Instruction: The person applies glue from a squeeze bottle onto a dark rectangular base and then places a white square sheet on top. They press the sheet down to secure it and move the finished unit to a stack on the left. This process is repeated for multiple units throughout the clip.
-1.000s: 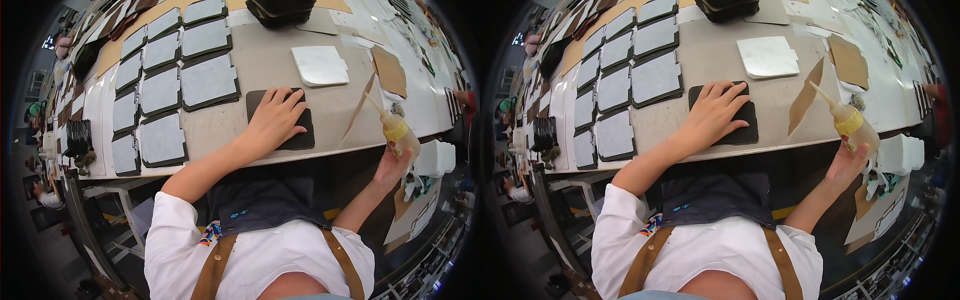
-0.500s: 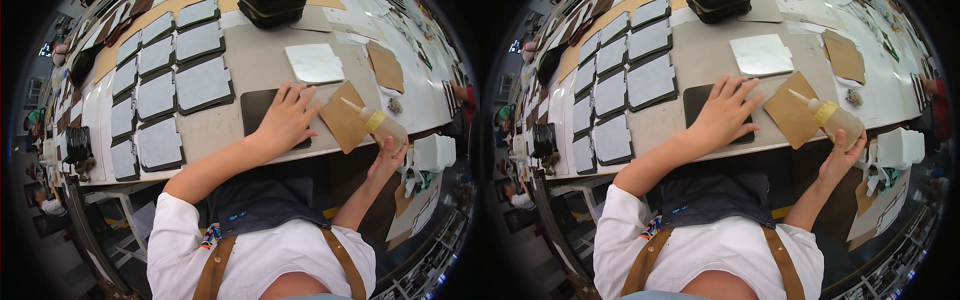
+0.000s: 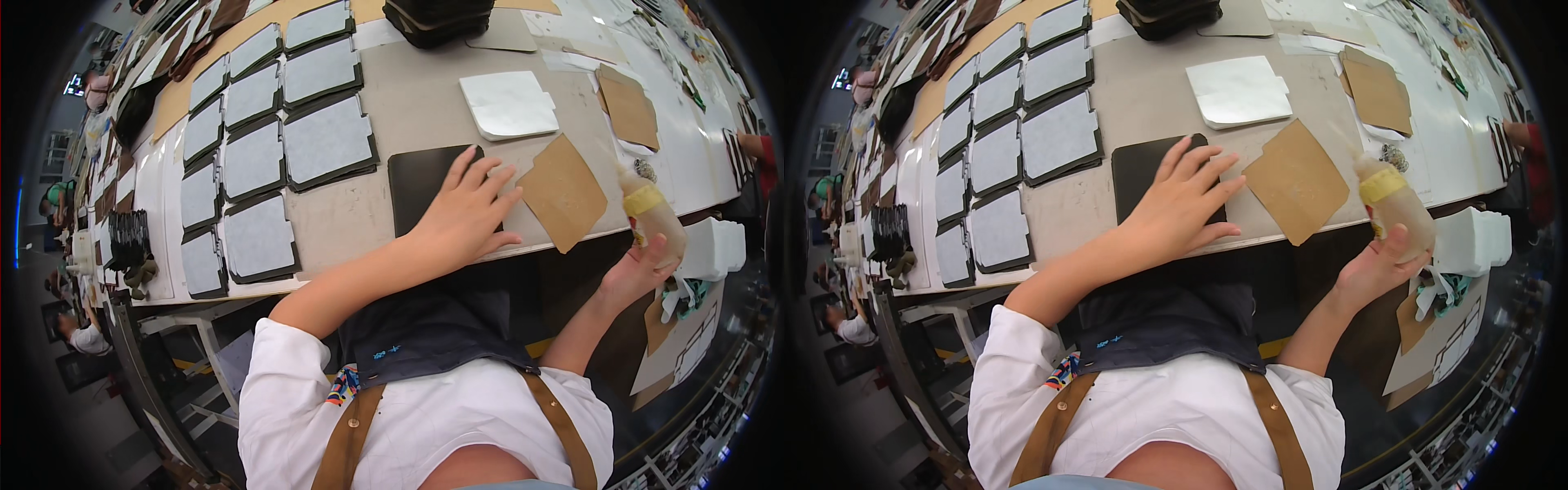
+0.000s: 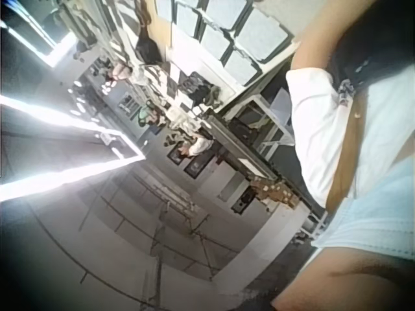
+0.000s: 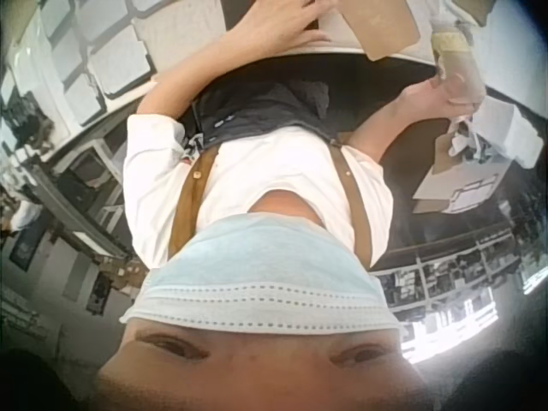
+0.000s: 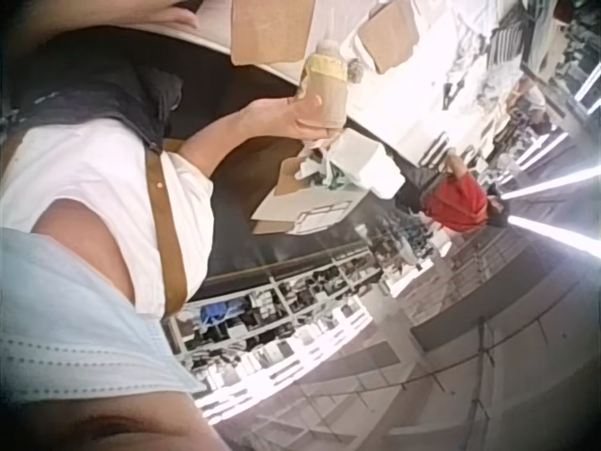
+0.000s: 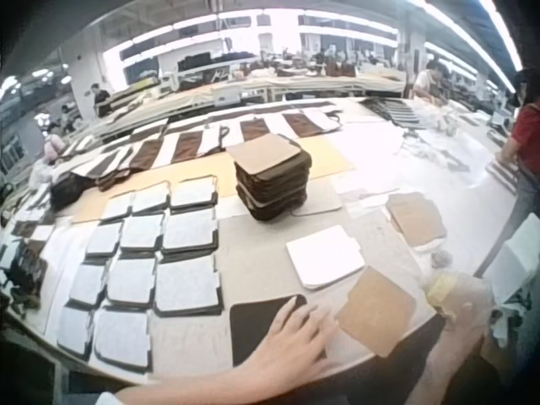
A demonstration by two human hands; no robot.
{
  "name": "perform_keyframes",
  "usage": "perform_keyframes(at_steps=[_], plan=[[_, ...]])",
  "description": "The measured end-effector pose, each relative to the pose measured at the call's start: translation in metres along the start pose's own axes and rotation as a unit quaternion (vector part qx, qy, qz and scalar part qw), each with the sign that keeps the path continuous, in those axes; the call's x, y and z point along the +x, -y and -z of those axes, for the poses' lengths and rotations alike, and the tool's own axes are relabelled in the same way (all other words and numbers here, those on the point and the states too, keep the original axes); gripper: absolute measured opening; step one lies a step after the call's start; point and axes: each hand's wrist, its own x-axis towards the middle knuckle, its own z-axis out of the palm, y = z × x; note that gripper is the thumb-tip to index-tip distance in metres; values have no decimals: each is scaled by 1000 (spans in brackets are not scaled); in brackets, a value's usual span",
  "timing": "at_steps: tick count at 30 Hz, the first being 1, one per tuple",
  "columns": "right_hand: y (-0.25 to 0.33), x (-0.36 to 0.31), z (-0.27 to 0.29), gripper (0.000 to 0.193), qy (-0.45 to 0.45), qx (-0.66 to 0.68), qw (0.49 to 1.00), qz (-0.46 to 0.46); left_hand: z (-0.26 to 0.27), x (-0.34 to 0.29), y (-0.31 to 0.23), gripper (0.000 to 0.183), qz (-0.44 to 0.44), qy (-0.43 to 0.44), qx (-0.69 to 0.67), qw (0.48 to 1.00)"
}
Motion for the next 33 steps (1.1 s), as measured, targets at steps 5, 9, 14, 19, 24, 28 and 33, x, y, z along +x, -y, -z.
perform_keyframes(at_steps=[5,9,14,19,24,28,33], plan=[[9,-31,-36,72,143,44,988,-44,35,-42,23,39,91,-58,8,994],[9,-50,-58,73,221,51,973,-40,48,-78,35,25,154,-106,9,982],[8,-60,-68,68,242,20,970,-11,42,-100,41,16,192,-160,-14,968],[9,-62,-71,65,244,3,970,-12,33,-106,45,15,206,-203,-23,957],[10,-63,-70,64,229,-23,973,-21,33,-107,47,15,207,-215,-50,953],[13,-65,-73,63,220,-26,974,-38,34,-107,46,14,210,-216,-49,952],[13,-65,-73,62,207,-39,976,-44,33,-107,47,15,210,-226,-51,950]])
